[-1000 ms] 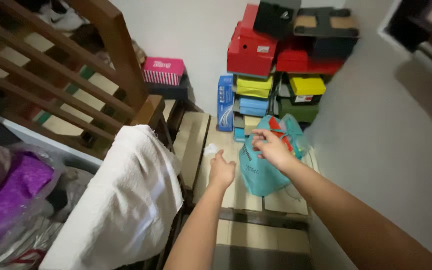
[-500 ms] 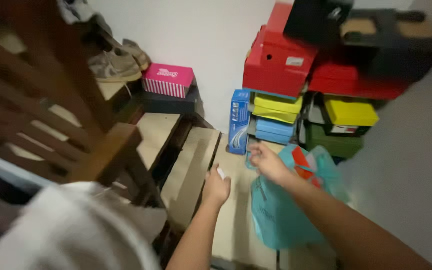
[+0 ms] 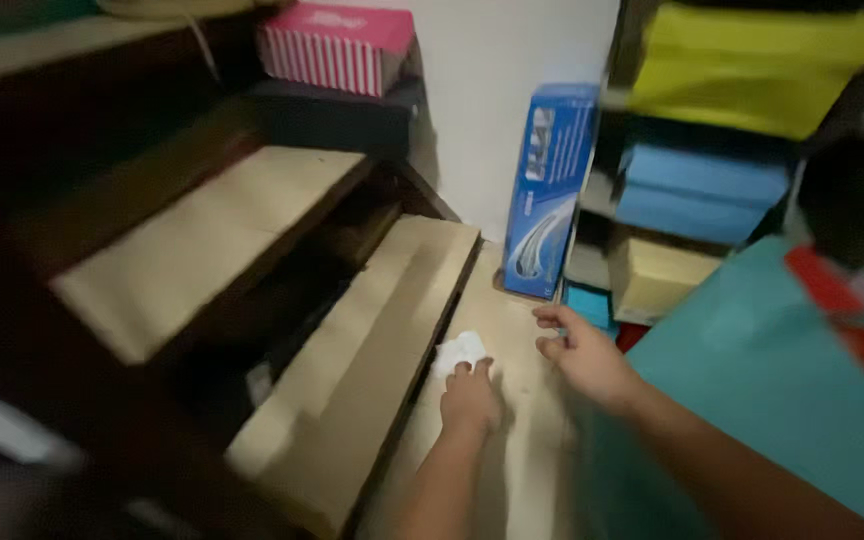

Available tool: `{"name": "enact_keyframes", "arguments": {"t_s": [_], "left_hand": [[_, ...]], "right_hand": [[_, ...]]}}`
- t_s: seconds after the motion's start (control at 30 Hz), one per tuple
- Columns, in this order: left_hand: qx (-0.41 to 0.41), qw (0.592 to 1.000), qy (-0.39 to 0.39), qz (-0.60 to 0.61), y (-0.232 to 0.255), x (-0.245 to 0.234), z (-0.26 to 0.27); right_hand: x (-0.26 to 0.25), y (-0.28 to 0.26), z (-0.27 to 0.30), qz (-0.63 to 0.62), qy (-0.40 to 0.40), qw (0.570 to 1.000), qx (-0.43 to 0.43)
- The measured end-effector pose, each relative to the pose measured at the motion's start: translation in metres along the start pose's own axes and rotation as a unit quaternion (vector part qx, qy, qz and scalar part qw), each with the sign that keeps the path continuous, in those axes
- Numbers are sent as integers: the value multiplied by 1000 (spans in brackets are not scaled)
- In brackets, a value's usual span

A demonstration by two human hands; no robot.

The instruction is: The person arranges dried flowers in a vase, then places a pink package into a drawer. They fold a white towel and hang it on a stair railing, then handle a white cloth and a small white object, placing them on a nearby surface.

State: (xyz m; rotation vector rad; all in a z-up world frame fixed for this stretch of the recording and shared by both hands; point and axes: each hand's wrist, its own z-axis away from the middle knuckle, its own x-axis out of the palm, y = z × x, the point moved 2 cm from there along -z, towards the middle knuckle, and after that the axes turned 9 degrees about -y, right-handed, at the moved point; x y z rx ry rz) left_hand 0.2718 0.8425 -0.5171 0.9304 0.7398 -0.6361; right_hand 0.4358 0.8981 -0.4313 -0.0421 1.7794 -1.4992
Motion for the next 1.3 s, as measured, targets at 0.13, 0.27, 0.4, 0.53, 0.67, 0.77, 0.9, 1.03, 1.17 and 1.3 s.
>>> {"name": "enact_keyframes", "arguments": {"t_s": [0.13,0.27,0.4,0.53,0.67,0.77,0.9,1.03,1.17,1.3], "left_hand": [[67,994,17,-79,-16,56,-44],[41,989,0,-141,-13,69,-82],[-1,990,-18,-141,-31,74,-110],[-43,986,-50,-156,-44,85,-137],[-18,972,-50,-231,-46,99,-123],[3,980,-36,-195,-36,91,-109],[51,994,21,-91,-30,90,-71],[131,952,192,200,35,10,-23],[149,796,152,567,132,-96,42],[182,725,17,663,217,-220,123]], "right_hand": [[40,44,9,40,-8,994,97],[64,58,12,25,-26,990,134],[70,67,4,29,-71,985,156],[62,67,-8,45,-18,999,0],[49,58,0,70,-36,996,27],[33,46,2,124,-41,990,46],[15,41,18,122,-20,984,129],[-34,-33,16,250,-37,967,-2],[-107,-126,22,319,-88,941,64],[-196,-226,19,289,-83,953,40]]}}
